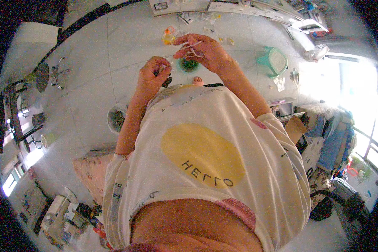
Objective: The person stands in a cluttered room and untangles a white cable from a black strap or device. They separate the cable and strap, then walk across the room to place the items on a pile of clothes on the floor.
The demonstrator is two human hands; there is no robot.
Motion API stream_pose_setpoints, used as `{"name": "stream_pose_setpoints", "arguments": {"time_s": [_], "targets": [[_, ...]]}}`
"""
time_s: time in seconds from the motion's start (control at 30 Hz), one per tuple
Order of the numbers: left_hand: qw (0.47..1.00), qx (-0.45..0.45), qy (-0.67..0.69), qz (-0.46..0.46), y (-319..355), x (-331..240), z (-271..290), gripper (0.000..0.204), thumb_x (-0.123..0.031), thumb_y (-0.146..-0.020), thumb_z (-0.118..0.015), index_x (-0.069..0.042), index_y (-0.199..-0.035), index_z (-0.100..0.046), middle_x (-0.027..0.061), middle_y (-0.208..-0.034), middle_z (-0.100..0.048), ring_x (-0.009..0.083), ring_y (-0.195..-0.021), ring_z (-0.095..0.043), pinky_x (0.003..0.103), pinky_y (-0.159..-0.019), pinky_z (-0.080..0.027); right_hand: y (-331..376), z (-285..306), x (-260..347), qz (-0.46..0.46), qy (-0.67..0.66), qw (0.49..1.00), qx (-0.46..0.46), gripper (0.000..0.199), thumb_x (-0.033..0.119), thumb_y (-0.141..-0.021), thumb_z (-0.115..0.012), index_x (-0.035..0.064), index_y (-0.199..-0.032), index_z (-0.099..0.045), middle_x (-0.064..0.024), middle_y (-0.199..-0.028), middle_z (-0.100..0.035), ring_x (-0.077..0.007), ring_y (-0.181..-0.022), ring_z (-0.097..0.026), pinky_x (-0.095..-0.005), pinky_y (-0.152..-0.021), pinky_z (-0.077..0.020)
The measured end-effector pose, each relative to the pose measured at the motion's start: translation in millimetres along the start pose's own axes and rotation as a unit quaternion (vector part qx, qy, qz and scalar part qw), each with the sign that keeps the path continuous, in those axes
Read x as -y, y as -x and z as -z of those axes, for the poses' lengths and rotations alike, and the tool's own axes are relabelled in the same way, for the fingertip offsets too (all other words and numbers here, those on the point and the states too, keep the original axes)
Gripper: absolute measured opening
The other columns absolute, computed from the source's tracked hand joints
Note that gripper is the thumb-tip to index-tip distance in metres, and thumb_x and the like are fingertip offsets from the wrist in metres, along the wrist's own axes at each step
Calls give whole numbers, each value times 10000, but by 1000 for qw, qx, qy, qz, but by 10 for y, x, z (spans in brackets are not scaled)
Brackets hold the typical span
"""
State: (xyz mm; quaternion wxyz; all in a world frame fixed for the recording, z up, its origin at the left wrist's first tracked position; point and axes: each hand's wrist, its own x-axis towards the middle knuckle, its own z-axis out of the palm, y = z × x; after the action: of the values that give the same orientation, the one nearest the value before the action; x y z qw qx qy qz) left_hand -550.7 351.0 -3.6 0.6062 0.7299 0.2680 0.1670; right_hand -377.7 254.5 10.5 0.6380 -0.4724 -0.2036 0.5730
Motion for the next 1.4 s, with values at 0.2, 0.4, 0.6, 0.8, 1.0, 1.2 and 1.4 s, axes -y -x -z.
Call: {"name": "stream_pose_setpoints", "arguments": {"time_s": [0.2,0.4,0.6,0.8,1.0,1.2,1.4], "targets": [[984,-73,131,96,-45,63,66,164,-65,-772,-616,-20,-891,-513,36,-627,-569,78,-531,-499,216,-469,-368,110,60,95,-94,71,981,154,301,255,-926,-387,4,-996,-536,-169,-1070,-580,-194,-763,-602,-284,-704,-465],[955,31,260,137,-56,15,93,317,-71,-760,-647,-6,-1055,-553,45,-818,-621,85,-681,-553,195,-573,-424,46,75,-31,-14,334,939,79,161,83,-880,-390,30,-846,-539,-178,-1208,-493,-231,-1014,-539,-313,-850,-428],[956,34,266,122,-59,85,56,464,-23,-726,-650,-36,-1167,-506,55,-1027,-589,73,-713,-548,185,-606,-435,-26,222,-145,118,-23,987,105,108,102,-803,-450,57,-713,-488,-195,-1280,-422,-354,-1194,-383,-423,-955,-341],[958,15,260,120,-49,33,129,538,33,-719,-605,-59,-1228,-459,46,-1073,-565,40,-614,-481,179,-505,-376,66,174,46,99,-111,987,57,101,65,-761,-409,67,-814,-495,-195,-1210,-483,-383,-1168,-401,-475,-933,-361],[912,-47,391,115,-63,113,125,409,23,-788,-551,-39,-1188,-494,53,-1035,-587,34,-543,-417,183,-445,-313,163,219,-17,64,-249,962,89,163,55,-777,-376,64,-890,-493,-162,-1057,-572,-376,-1128,-436,-497,-924,-379],[890,-192,387,145,-121,170,118,269,-31,-799,-592,2,-1065,-574,76,-898,-635,44,-554,-440,178,-456,-326,79,308,-133,111,-257,947,157,168,197,-840,-458,61,-926,-506,-165,-1057,-578,-388,-1133,-435,-515,-934,-360],[910,-181,356,108,-109,259,230,223,-45,-782,-623,-9,-1002,-613,69,-852,-646,48,-631,-520,163,-486,-344,94,171,-15,73,-298,947,94,211,82,-849,-357,48,-991,-509,-157,-1067,-563,-375,-1103,-458,-508,-917,-391]]}}
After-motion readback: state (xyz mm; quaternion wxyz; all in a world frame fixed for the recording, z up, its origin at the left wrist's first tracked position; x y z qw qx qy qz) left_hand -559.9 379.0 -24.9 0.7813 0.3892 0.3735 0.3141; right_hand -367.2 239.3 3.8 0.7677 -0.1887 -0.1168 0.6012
